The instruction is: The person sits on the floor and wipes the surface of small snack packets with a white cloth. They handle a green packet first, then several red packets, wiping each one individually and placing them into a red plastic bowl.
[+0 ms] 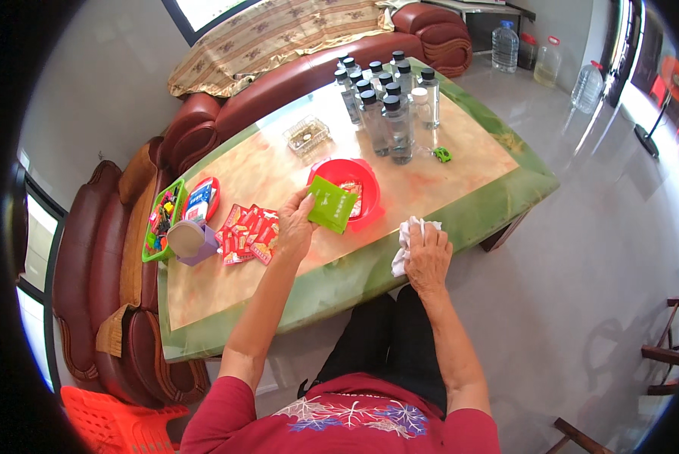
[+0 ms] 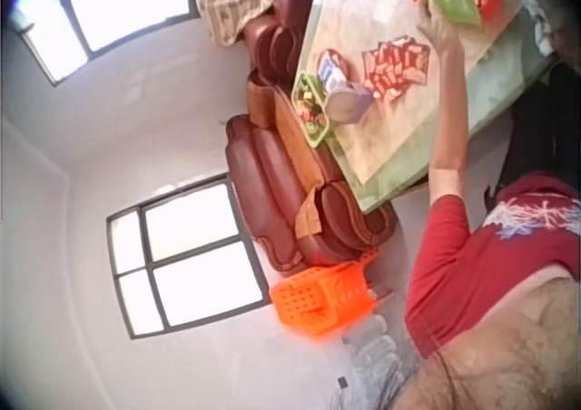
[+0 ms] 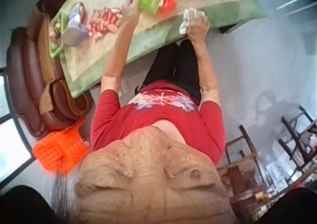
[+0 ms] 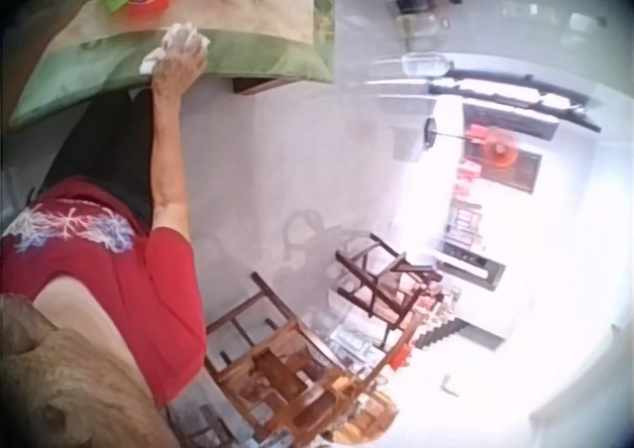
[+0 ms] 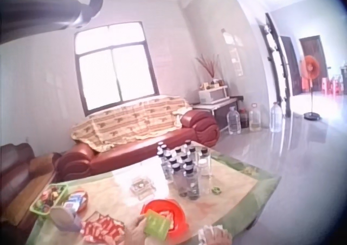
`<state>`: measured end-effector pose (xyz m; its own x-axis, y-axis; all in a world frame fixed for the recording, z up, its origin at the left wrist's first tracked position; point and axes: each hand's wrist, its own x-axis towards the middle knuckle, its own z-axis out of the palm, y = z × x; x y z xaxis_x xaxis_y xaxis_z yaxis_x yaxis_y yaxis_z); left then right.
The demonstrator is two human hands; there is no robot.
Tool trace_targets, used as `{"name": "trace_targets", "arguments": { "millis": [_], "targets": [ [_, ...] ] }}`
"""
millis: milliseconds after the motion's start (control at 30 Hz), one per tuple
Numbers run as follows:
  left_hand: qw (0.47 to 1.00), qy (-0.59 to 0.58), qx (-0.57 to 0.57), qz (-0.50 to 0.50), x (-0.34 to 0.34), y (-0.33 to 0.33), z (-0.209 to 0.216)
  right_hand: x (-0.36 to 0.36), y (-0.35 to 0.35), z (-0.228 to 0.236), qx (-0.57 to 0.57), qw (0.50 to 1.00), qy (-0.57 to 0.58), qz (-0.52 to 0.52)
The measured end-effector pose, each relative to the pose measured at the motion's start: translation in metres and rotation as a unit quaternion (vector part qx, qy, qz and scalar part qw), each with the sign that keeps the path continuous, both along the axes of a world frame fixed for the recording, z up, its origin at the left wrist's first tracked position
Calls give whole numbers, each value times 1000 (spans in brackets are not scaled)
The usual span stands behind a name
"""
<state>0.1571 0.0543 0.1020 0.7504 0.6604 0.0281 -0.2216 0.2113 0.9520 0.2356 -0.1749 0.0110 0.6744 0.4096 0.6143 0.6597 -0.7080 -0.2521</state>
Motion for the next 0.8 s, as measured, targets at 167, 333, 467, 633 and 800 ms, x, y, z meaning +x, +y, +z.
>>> {"name": "trace_targets", "arguments": {
  "millis": [167,333,467,633,800],
  "targets": [
    [990,32,133,29,46,18,-33,-1,2,-1,-7,1000,29,-7],
    [956,90,268,78,71,23,-53,0,3,-1,-20,998,51,-16],
    [933,120,328,87,83,36,-66,0,4,-2,-29,997,64,-17],
    [865,209,451,67,86,36,-56,0,4,-2,-34,997,67,-22],
    [718,235,638,150,75,22,-53,2,3,-9,-48,997,61,-24]
  ]
}}
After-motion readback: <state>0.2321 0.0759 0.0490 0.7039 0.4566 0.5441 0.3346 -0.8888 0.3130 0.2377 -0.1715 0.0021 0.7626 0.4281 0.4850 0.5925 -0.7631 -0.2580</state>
